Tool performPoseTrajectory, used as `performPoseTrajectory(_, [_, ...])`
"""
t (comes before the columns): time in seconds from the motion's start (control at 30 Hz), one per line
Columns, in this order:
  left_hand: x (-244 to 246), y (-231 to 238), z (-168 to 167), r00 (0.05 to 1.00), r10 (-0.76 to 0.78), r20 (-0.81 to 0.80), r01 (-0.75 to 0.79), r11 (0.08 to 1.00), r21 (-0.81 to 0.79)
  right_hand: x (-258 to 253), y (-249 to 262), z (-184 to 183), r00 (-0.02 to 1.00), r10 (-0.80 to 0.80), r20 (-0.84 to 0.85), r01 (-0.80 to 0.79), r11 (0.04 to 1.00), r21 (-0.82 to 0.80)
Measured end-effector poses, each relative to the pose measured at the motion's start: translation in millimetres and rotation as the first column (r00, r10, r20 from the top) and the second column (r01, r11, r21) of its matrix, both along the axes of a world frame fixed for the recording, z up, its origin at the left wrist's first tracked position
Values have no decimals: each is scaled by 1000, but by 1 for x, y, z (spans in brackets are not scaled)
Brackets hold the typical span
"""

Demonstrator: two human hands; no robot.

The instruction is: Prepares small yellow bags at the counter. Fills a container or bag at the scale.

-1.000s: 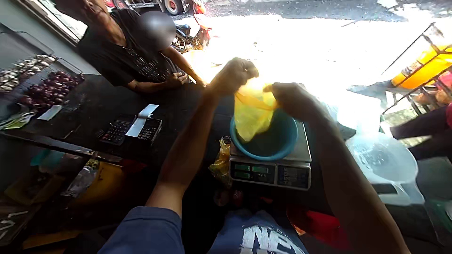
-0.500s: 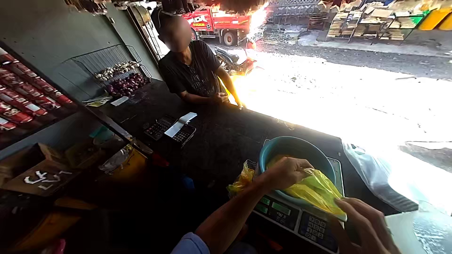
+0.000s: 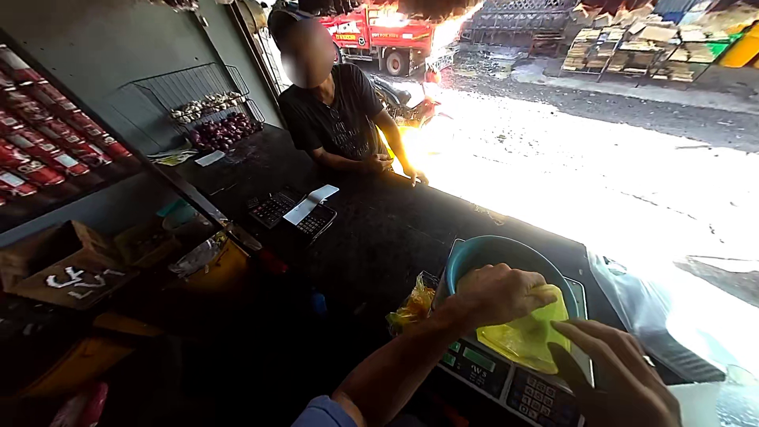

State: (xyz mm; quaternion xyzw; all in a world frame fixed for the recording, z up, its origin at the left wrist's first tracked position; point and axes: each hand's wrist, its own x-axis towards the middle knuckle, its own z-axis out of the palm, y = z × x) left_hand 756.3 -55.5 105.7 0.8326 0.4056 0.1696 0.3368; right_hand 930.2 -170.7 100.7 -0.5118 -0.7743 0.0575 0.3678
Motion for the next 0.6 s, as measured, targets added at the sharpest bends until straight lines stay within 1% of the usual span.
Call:
performPoseTrajectory(0.03, [1, -2, -3, 1000, -21, -21, 20, 1000, -23, 6, 5, -4, 997, -74, -26, 74, 997, -3])
performPoseTrajectory(0.07, [1, -4, -6, 999, -38, -38, 37, 999, -39, 10, 11, -11, 989, -148, -26, 147, 988, -39])
performPoseTrajectory(0.1, [2, -6, -9, 998, -48, -48, 45, 997, -56, 13, 18, -20, 979, -203, -11, 201, 975, -98])
performPoseTrajectory(0.13, [1, -7, -12, 997, -54, -52, 50, 996, -69, 16, 23, -30, 975, -223, -3, 220, 963, -153])
performPoseTrajectory(0.17, [0, -9, -15, 997, -59, -54, 55, 996, -74, 19, 27, -39, 976, -220, -9, 214, 960, -182])
performPoseTrajectory(0.27, [-5, -18, -23, 997, -45, -62, 42, 998, -39, 24, 27, -57, 967, -241, -82, 224, 959, -171])
performPoseTrajectory(0.37, [-16, -32, -31, 999, -8, -35, 8, 1000, 11, 32, 27, -67, 949, -279, -144, 254, 952, -173])
performPoseTrajectory(0.47, [-29, -47, -39, 1000, 27, -10, -27, 997, 74, 38, 27, -67, 957, -253, -144, 226, 957, -182])
performPoseTrajectory(0.53, [-34, -56, -47, 993, 83, 84, -96, 983, 158, 40, 26, -62, 959, -239, -153, 208, 958, -197])
performPoseTrajectory(0.6, [-37, -61, -51, 968, 164, 191, -206, 952, 227, 42, 23, -56, 962, -221, -163, 184, 959, -217])
